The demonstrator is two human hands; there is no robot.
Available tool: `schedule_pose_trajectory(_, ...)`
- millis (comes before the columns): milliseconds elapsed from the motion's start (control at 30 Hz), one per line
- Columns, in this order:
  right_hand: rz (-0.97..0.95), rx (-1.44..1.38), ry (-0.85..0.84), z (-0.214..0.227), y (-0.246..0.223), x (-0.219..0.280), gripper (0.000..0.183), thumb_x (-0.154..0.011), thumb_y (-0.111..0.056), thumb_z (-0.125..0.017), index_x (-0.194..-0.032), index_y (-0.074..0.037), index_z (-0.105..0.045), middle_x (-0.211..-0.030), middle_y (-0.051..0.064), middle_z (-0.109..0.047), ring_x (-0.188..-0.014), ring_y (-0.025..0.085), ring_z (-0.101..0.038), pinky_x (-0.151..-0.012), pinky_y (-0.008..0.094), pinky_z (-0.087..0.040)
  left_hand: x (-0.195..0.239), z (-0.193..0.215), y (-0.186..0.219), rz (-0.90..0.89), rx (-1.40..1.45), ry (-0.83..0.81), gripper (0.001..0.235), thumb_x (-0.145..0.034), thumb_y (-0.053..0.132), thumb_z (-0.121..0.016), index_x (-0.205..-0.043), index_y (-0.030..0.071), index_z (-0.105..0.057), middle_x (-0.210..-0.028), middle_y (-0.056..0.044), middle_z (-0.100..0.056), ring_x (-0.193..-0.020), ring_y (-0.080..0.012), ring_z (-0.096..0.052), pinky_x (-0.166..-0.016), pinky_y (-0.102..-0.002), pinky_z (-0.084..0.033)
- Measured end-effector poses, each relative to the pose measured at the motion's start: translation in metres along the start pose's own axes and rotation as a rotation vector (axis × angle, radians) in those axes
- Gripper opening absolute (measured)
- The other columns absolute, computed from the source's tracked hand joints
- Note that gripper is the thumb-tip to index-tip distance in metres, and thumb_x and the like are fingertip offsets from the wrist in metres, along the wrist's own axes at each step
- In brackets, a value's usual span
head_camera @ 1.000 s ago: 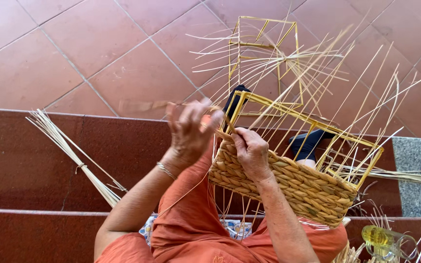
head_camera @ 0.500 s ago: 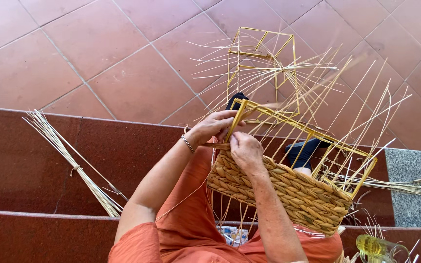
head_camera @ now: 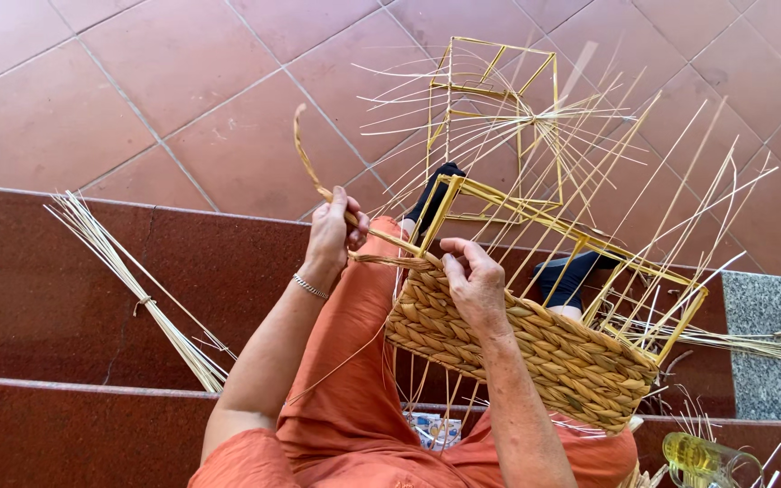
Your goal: The person weaves a rectangular basket by hand, interlacing dried palm strips through a vertical frame. They repeatedly pull and tighten the strips to build up the basket walls, occasionally adjusting the frame and selecting new strips from a nearby pile.
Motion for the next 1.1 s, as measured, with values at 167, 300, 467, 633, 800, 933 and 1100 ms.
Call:
schedule_pose_trajectory(167, 0.099, -0.358, 0.070, 0.006, 0.013, 0.011, 0.017, -0.097, -0.013, -0.068, -0.109, -0.004, -0.075, -0.098, 0.005, -0.077, -0.069, 0.005, -0.065, -0.058, 0.019, -0.056, 0.058, -0.056, 0.041, -0.492, -0.226, -0.240, 0.033, -0.115, 0.022, -0.038, -0.095, 0.006, -0.059, -0.083, -0.005, -0.060, -0.066, -0.0113, -0.056, -0.060, -0.024, -0.051)
schedule_pose_trajectory(300, -0.215, -0.592, -0.157, 0.001, 0.032, 0.003, 0.048, -0.112, -0.033, -0.048, -0.100, 0.004, -0.077, -0.082, 0.011, -0.077, -0.055, 0.012, -0.063, -0.047, 0.024, -0.052, 0.135, -0.116, 0.029, -1.057, -0.829, -0.499, 0.015, -0.093, -0.003, -0.063, -0.104, 0.006, -0.057, -0.108, -0.009, -0.058, -0.092, -0.0239, -0.065, -0.085, -0.037, -0.059)
schedule_pose_trajectory(467, -0.394, -0.507, -0.373, 0.005, 0.035, -0.005, 0.030, -0.092, -0.026, -0.070, -0.098, 0.003, -0.075, -0.071, 0.006, -0.071, -0.057, 0.011, -0.062, -0.049, 0.024, -0.051, 0.181, -0.113, -0.003, -0.929, -0.943, -0.706, 0.038, -0.088, -0.002, -0.066, -0.127, -0.001, -0.063, -0.124, -0.018, -0.054, -0.114, -0.0327, -0.061, -0.097, -0.043, -0.057)
schedule_pose_trajectory(633, -0.201, -0.084, -0.301, 0.026, 0.018, -0.006, 0.025, -0.091, -0.029, -0.072, -0.099, -0.006, -0.078, -0.067, 0.002, -0.070, -0.058, 0.007, -0.061, -0.052, 0.024, -0.049, 0.143, -0.070, -0.007, -0.889, -1.577, -0.226, 0.038, -0.086, 0.029, -0.081, -0.105, -0.001, -0.068, -0.105, -0.017, -0.062, -0.094, -0.0280, -0.060, -0.077, -0.044, -0.045)
schedule_pose_trajectory(800, -0.079, 0.197, -0.230, 0.029, -0.003, -0.004, 0.026, -0.089, -0.033, -0.079, -0.092, -0.007, -0.077, -0.062, 0.002, -0.068, -0.055, 0.005, -0.058, -0.050, 0.025, -0.048, 0.112, -0.067, -0.021, -0.832, -1.561, -0.138, 0.039, -0.086, 0.034, -0.082, -0.099, -0.001, -0.069, -0.092, -0.016, -0.066, -0.090, -0.0330, -0.062, -0.077, -0.047, -0.046)
schedule_pose_trajectory(933, -0.019, 0.200, -0.154, 0.029, -0.004, 0.002, 0.025, -0.090, -0.032, -0.077, -0.088, -0.007, -0.077, -0.057, 0.000, -0.065, -0.051, 0.006, -0.055, -0.046, 0.026, -0.044, 0.086, -0.060, -0.035, -0.464, -0.776, -0.193, 0.024, -0.092, 0.012, -0.075, -0.111, -0.002, -0.069, -0.102, -0.011, -0.074, -0.093, -0.0201, -0.072, -0.083, -0.034, -0.059)
schedule_pose_trajectory(1100, 0.076, 0.150, -0.098, 0.025, 0.005, 0.007, 0.025, -0.093, -0.028, -0.075, -0.080, -0.007, -0.072, -0.054, -0.002, -0.062, -0.046, 0.004, -0.053, -0.040, 0.023, -0.042, 0.076, -0.054, -0.037, -0.472, -0.627, -0.122, 0.025, -0.090, -0.002, -0.070, -0.115, -0.001, -0.067, -0.104, -0.009, -0.072, -0.093, -0.0133, -0.071, -0.083, -0.026, -0.064)
Point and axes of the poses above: each hand's wrist, its own x-axis away from the middle knuckle, its own z-axis out of the back of the hand, y = z × x, the point moved 5 cm from there along -x, towards the middle knuckle
